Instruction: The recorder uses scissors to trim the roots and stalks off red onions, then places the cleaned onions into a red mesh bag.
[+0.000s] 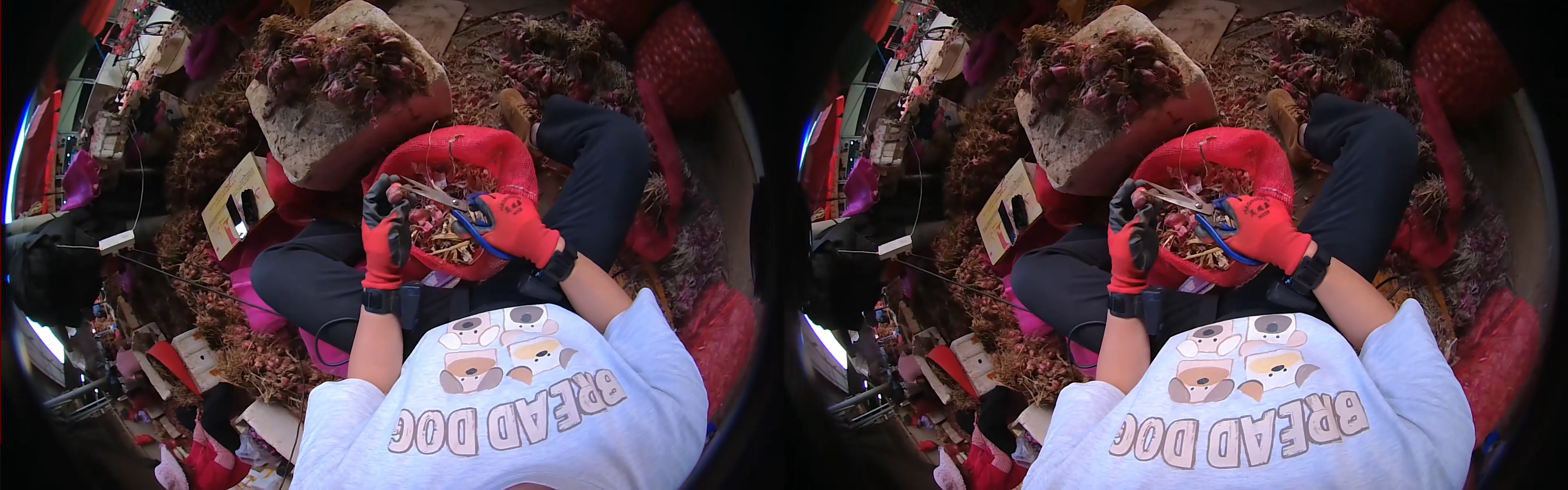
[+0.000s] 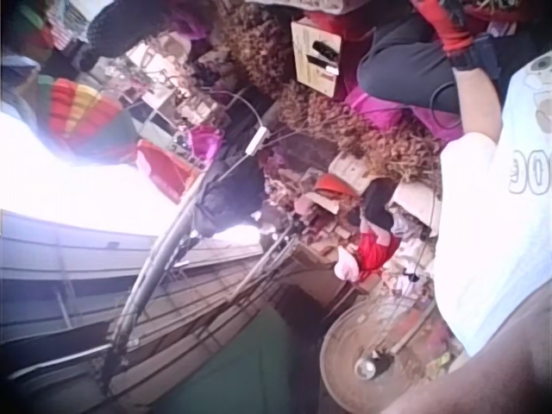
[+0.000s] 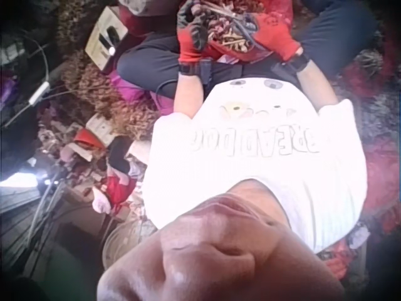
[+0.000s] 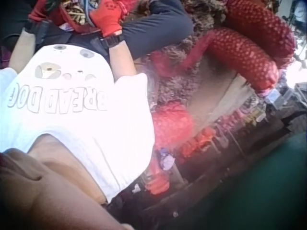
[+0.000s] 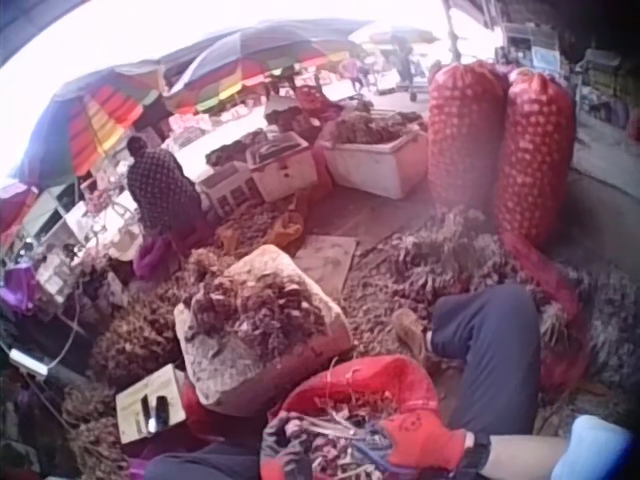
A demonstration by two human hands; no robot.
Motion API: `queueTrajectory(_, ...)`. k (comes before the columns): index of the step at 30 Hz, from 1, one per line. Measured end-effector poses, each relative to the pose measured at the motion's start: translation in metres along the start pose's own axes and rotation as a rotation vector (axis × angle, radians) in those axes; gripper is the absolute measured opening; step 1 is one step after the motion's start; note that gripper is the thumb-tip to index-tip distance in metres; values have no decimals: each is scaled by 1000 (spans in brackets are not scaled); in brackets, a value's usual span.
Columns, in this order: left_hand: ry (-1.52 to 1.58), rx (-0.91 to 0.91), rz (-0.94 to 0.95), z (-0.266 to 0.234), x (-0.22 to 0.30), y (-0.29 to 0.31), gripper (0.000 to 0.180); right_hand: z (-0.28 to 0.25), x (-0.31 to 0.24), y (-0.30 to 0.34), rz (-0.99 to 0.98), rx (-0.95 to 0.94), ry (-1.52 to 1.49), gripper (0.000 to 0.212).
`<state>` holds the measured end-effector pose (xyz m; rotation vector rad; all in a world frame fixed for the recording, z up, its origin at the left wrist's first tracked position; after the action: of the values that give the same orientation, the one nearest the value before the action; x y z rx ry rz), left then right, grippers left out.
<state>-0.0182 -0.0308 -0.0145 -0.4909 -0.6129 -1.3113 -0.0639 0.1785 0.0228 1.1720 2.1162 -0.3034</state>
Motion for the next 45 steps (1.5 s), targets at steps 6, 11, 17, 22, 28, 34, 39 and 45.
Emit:
queueTrajectory(6,-356,41,48,12,1,1,49,5,9,0,-38,50,191,35)
queueTrajectory(11,-369,86,-5,18,1,4,49,5,21,-3,10,-78,227,30)
queueTrajectory(17,-194,31,-35,6,0,-1,46,-10,8,-5,38,-30,-138,28)
queueTrajectory(22,-38,107,-132,21,5,2,43,-2,9,-4,33,-89,-123,39)
queueTrajectory(28,8,149,-319,13,0,3,42,13,30,-10,209,-127,-547,27)
queueTrajectory(34,-449,-182,-497,36,-10,12,47,13,4,-27,260,-266,-1278,27)
queueTrajectory(39,-516,-62,-331,38,-24,20,49,36,17,-23,220,-324,-1318,30)
queueTrajectory(45,-531,3,-123,30,-38,20,43,33,28,-19,345,-294,-1557,30)
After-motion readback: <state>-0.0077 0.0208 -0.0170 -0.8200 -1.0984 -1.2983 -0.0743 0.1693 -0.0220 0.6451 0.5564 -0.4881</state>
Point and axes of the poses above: each hand's wrist, its own y-axis away from the middle knuckle, its own z-axis out of the palm, x = y × z, the point moved 4 cm from there along -y, towards the middle knuckle, and after that the axes turned 1 degree about z, right-handed, at the moved point
